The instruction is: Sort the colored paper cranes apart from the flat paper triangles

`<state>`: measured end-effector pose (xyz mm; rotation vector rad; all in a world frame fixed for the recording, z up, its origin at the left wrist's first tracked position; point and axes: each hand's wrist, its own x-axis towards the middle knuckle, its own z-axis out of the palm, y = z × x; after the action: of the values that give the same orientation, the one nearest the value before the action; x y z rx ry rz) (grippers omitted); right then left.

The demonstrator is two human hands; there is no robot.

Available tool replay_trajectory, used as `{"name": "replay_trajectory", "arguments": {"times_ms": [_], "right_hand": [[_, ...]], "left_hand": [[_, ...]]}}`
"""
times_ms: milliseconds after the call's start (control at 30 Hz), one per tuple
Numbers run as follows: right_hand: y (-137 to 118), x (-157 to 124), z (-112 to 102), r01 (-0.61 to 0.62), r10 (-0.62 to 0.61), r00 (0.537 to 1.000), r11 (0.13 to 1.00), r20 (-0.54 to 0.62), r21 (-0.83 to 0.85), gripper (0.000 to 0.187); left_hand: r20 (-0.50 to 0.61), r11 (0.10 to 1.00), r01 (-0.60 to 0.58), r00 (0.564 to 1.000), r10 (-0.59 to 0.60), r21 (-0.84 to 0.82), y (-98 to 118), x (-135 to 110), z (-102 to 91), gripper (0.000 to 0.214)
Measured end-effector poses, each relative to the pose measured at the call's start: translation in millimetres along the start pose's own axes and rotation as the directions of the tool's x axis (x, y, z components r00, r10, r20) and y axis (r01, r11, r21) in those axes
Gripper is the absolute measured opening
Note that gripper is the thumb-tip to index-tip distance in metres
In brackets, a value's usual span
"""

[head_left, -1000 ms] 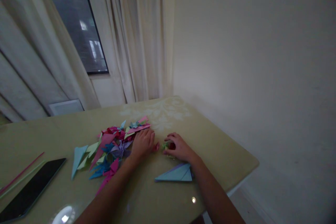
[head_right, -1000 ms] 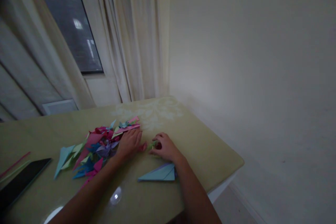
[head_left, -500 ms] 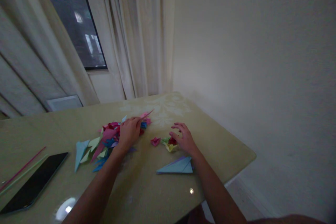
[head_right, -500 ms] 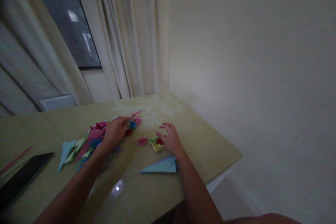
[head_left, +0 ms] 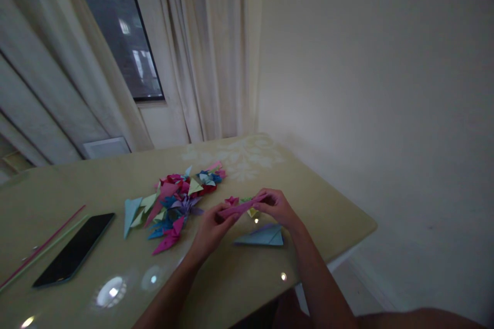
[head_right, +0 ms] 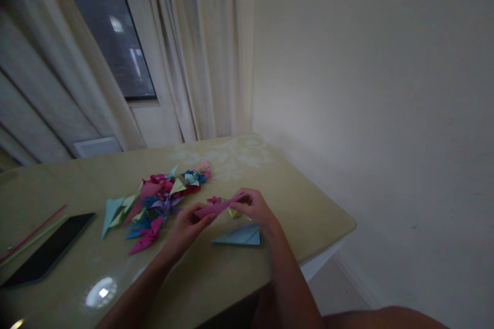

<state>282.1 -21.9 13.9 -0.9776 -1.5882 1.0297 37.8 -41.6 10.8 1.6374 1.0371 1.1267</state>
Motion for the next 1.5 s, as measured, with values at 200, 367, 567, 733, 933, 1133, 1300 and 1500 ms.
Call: {"name": "replay_trajectory", "arguments": {"times_ms": [200,367,567,733,933,1133,1300,1500], "right_hand": [[-2,-9,-5,0.047,-0.047,0.998,0.999,-0.031,-0.007,0.04],[-6,-9,5,0.015,-0.015,1.0,0.996,-0.002,0.085,0.042],[-5,-7,13,0.081,-0.09,0.99,0.993,0.104,0.088,0.041],[-4,-7,6,0.079,-0.066,0.99,0.991,-0.123,0.106,0.043],[-2,-4,3,0.105,-0.064,0.949,0.988,-0.309,0.117,0.041],[7,0,0,0.074,-0.016,0.892,0.991,-0.452,0.11,0.038],[14,2,-3,0.075,0.03,0.84,0.982,-0.542,0.171,0.036],[13,2,-3,0.069,0.037,0.834,0.983,-0.55,0.171,0.037]], "left_hand": [[-0.156,0.989,-0.02,0.988,-0.002,-0.143,-4,3,0.8,0.051],[-0.09,0.931,0.095,0.987,-0.135,-0.351,-6,-6,19.2,0.048],[-0.058,0.707,0.122,0.973,-0.225,-0.697,-3,-3,34.6,0.048],[0.027,0.688,0.164,0.978,-0.205,-0.707,1,-7,29.6,0.045],[0.2,0.985,-0.101,0.977,0.072,0.142,-6,-25,34.3,0.021],[0.334,0.721,-0.45,0.89,0.312,0.526,-9,-32,37.5,0.02],[0.355,0.662,-0.461,0.885,0.3,0.59,-8,-30,35.9,0.019],[0.469,0.585,-0.577,0.813,0.345,0.57,-21,-20,41.2,0.017]]}}
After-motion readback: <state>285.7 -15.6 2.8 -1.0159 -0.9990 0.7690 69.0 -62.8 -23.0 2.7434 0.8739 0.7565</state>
